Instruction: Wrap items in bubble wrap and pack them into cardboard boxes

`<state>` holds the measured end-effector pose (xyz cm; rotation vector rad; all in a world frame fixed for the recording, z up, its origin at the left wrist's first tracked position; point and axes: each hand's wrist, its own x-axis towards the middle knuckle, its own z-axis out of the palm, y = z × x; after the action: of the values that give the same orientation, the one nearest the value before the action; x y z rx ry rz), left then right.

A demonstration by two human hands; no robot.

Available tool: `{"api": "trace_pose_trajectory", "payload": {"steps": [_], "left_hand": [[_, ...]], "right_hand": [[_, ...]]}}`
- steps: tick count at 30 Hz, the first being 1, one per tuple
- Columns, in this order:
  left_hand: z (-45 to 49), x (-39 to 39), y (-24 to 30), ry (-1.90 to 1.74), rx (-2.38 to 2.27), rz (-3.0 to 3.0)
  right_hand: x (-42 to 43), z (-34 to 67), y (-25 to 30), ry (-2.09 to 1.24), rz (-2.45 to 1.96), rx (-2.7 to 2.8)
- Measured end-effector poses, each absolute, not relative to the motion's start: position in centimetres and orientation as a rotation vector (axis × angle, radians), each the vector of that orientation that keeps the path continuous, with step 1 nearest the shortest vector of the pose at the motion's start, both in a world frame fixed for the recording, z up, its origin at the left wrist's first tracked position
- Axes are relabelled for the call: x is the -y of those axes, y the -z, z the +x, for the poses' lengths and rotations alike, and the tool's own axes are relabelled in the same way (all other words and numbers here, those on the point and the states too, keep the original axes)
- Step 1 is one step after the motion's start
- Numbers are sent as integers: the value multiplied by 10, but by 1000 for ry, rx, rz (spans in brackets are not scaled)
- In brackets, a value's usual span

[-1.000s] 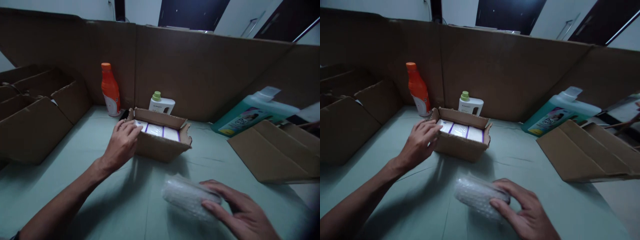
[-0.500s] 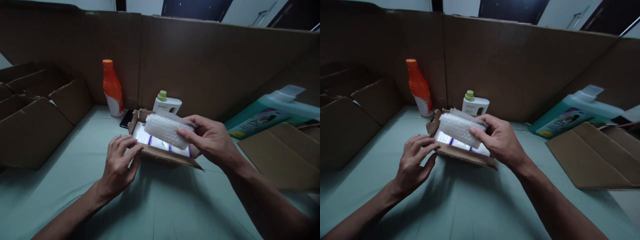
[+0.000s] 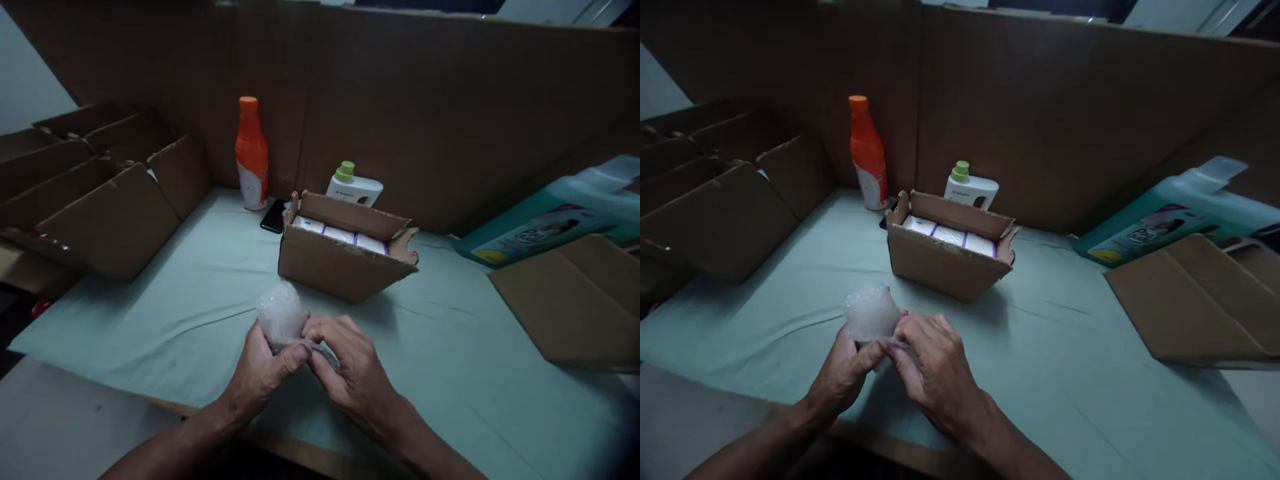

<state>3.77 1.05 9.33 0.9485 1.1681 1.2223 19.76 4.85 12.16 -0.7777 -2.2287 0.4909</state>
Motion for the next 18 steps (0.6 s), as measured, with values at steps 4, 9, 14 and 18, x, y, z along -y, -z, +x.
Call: {"api": "trace_pose_trajectory", "payload": {"steps": [4,9,14,18], "left_hand": [[40,10,-86,-1208,-1202,872],[50,27,-72,-1119,-1151,867],[29,19,-46,-1006,-1132,728],[-22,4,-29,-1378,-1451,661]], "right_hand": [[-21,196,-100,-631,-913,2155],[-5,197,-84,-919,-1061,2044],[-6,214,-80,-1148,-1151,1774],[-16,239,-85,-953,-1304,1532]]}}
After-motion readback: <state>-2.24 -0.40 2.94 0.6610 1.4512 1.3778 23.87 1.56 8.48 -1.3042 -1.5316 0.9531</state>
